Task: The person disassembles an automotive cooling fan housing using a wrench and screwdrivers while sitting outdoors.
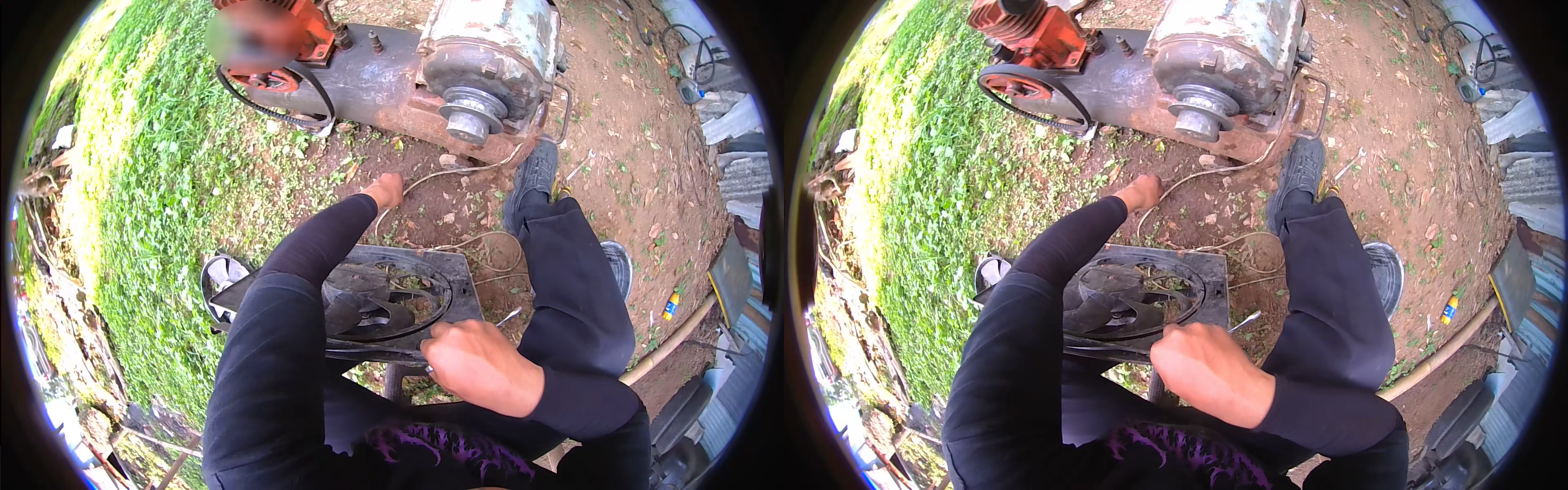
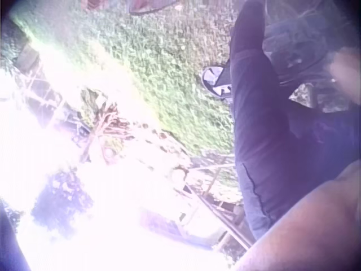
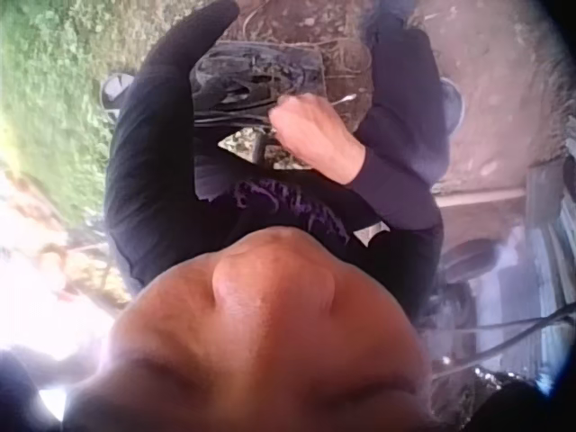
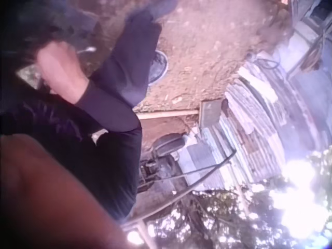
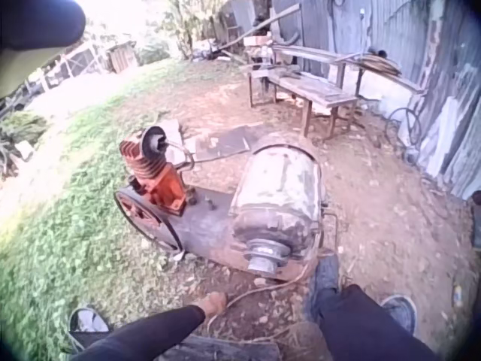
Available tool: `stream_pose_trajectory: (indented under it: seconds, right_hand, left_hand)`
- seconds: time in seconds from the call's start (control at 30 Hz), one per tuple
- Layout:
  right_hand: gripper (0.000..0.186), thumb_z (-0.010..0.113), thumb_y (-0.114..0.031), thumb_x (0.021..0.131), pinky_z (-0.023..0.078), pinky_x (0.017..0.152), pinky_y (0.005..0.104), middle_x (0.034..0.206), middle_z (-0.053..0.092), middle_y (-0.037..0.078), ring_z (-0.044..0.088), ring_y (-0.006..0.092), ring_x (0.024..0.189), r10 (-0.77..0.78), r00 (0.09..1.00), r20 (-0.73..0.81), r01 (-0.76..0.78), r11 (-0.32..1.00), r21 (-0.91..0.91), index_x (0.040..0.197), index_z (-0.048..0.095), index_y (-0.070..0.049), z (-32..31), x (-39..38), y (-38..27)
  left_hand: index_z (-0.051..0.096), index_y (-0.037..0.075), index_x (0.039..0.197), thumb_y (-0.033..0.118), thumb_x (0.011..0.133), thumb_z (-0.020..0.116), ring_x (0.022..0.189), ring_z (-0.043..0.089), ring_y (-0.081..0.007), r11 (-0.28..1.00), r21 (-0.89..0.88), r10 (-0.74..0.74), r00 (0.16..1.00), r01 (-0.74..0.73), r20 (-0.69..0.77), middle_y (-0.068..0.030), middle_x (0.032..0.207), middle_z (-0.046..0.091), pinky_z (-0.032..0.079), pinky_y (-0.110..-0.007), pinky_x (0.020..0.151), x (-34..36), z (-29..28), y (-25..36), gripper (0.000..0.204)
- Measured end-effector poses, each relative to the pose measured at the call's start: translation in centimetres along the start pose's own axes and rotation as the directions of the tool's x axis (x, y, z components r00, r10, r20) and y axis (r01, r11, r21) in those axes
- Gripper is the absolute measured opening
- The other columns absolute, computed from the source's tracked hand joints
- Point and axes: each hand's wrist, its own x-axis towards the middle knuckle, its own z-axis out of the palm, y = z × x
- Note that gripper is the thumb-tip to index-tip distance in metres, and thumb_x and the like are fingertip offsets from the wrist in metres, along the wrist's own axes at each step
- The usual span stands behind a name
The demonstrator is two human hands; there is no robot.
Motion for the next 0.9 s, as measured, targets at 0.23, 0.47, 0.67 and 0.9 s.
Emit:
stream_pose_trajectory:
  seconds: [0.23, 0.47, 0.67, 0.9]
  right_hand:
    - [0.01, 0.069, -0.011, 0.08, 0.057, 0.067, 0.0461, 0.083, 0.065, 0.014, 0.069, 0.0354, 0.077, 0.055, 0.998, -0.012, -0.054, 0.998, 0.038, 0.083, 0.068, -0.001, -2.4, 1.2, 0.9]
    - [0.009, 0.068, -0.01, 0.08, 0.056, 0.066, 0.0458, 0.081, 0.065, 0.014, 0.069, 0.0349, 0.076, 0.068, 0.997, -0.043, -0.065, 0.995, 0.071, 0.078, 0.068, -0.002, -2.7, 1.4, 1.1]
    - [0.01, 0.068, -0.011, 0.081, 0.056, 0.068, 0.0464, 0.08, 0.065, 0.015, 0.068, 0.0357, 0.078, 0.059, 0.997, -0.048, -0.053, 0.991, 0.123, 0.078, 0.067, -0.001, -2.5, 1.3, 1.8]
    - [0.011, 0.068, -0.011, 0.081, 0.055, 0.067, 0.0475, 0.081, 0.065, 0.015, 0.068, 0.0371, 0.076, 0.036, 0.995, -0.094, -0.023, 0.99, 0.137, 0.076, 0.066, -0.001, -2.1, 0.7, 2.3]
  left_hand:
    - [0.072, 0.001, 0.114, 0.013, 0.091, 0.063, 0.118, 0.066, -0.042, 0.975, -0.186, -0.148, 0.981, 0.123, -0.124, -0.0282, 0.121, 0.068, 0.055, -0.046, 0.1, 1.4, 0.6, 0.1, 0.027]
    - [0.069, 0.004, 0.112, 0.018, 0.091, 0.065, 0.11, 0.067, -0.0435, 0.987, -0.146, 0.036, 0.984, -0.062, -0.177, -0.0237, 0.116, 0.071, 0.056, -0.049, 0.095, 2.8, 3.2, -1.2, 0.025]
    - [0.071, 0.003, 0.109, 0.016, 0.091, 0.064, 0.108, 0.07, -0.041, 0.999, -0.045, 0.019, 0.99, -0.026, -0.139, -0.023, 0.115, 0.072, 0.057, -0.048, 0.094, 0.7, 1.7, 0.6, 0.024]
    - [0.072, 0.0, 0.106, 0.013, 0.088, 0.066, 0.107, 0.071, -0.041, 1.0, 0.007, 0.027, 0.99, -0.026, -0.137, -0.0246, 0.113, 0.072, 0.059, -0.048, 0.093, 0.7, 1.4, 1.3, 0.022]
